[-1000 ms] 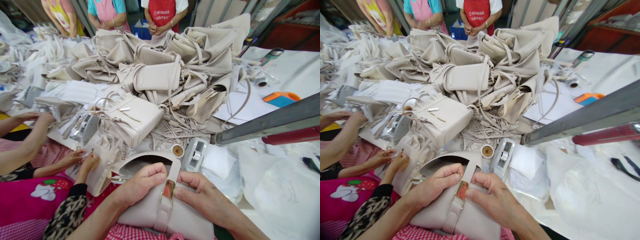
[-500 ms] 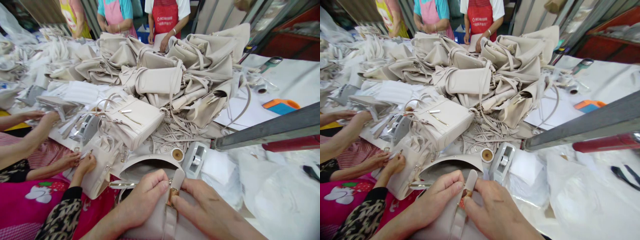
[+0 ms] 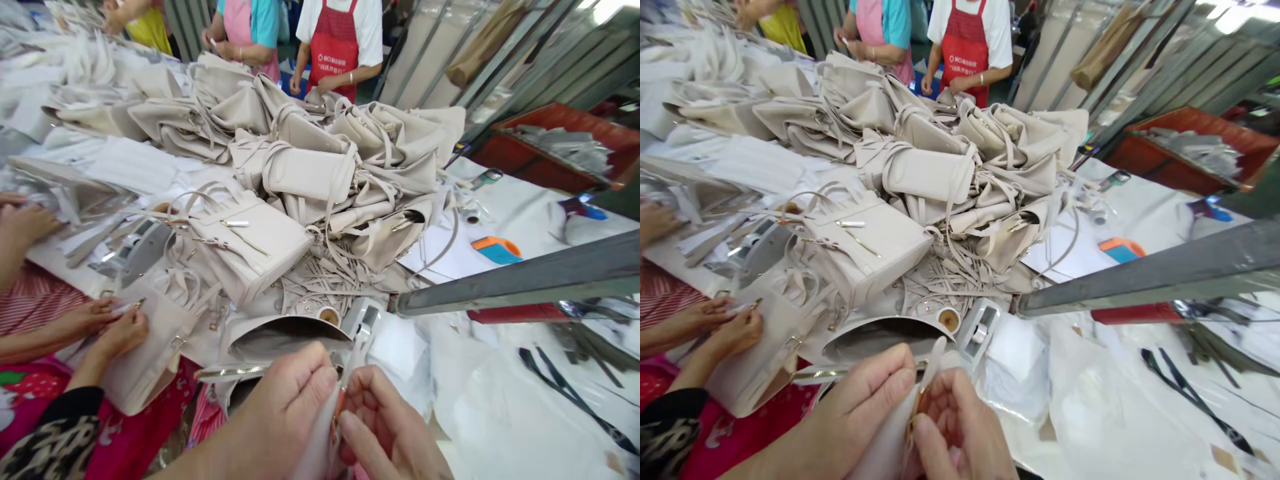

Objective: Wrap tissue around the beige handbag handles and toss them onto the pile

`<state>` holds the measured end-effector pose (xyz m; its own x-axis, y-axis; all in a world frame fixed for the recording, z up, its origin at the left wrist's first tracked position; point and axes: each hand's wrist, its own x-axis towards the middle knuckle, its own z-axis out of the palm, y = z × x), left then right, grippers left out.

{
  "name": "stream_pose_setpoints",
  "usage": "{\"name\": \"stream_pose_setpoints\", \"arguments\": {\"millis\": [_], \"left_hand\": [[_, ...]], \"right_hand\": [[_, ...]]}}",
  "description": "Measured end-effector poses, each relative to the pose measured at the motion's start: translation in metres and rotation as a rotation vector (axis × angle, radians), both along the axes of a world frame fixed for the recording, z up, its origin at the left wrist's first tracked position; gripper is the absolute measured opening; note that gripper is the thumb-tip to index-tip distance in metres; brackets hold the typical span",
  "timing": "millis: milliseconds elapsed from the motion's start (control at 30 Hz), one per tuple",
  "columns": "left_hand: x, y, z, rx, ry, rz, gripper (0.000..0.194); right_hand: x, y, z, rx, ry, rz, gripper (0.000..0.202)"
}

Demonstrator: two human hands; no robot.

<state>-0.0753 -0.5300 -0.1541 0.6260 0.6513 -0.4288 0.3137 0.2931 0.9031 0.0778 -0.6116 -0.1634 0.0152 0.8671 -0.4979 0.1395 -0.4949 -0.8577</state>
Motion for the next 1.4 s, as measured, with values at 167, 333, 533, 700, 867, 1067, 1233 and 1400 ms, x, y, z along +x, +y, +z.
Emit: {"name": "stream_pose_setpoints", "arguments": {"millis": [167, 333, 533, 700, 867, 1067, 1233, 1400], "left_hand": [[0.005, -0.003, -0.002, -0.181, -0.08, -0.016, 0.036], [0.008, -0.005, -0.003, -0.173, -0.117, -0.009, 0.034], [0.01, -0.008, -0.003, -0.049, -0.119, -0.052, 0.029], [0.01, -0.008, -0.002, -0.059, -0.105, -0.042, 0.028], [0.011, -0.009, -0.005, -0.217, -0.181, -0.005, 0.027], [0.011, -0.009, -0.005, -0.101, -0.145, -0.025, 0.025], [0.01, -0.013, -0.009, 0.067, -0.078, -0.08, 0.026], [0.007, -0.019, -0.012, 0.143, -0.039, -0.1, 0.027]], "right_hand": [[0.0, -0.003, 0.007, -0.071, -0.04, 0.005, 0.037], [0.01, -0.003, 0.016, -0.126, -0.058, 0.079, 0.034], [0.014, 0.006, 0.023, -0.3, 0.199, 0.012, 0.024], [0.013, 0.009, 0.023, -0.257, 0.236, 0.013, 0.02], [0.013, 0.005, 0.014, -0.178, 0.134, 0.033, 0.026], [0.02, -0.012, 0.006, 0.067, -0.287, 0.244, 0.024], [0.008, -0.027, -0.01, 0.274, -0.553, 0.263, 0.026], [-0.003, -0.016, -0.017, 0.275, -0.481, 0.192, 0.028]]}}
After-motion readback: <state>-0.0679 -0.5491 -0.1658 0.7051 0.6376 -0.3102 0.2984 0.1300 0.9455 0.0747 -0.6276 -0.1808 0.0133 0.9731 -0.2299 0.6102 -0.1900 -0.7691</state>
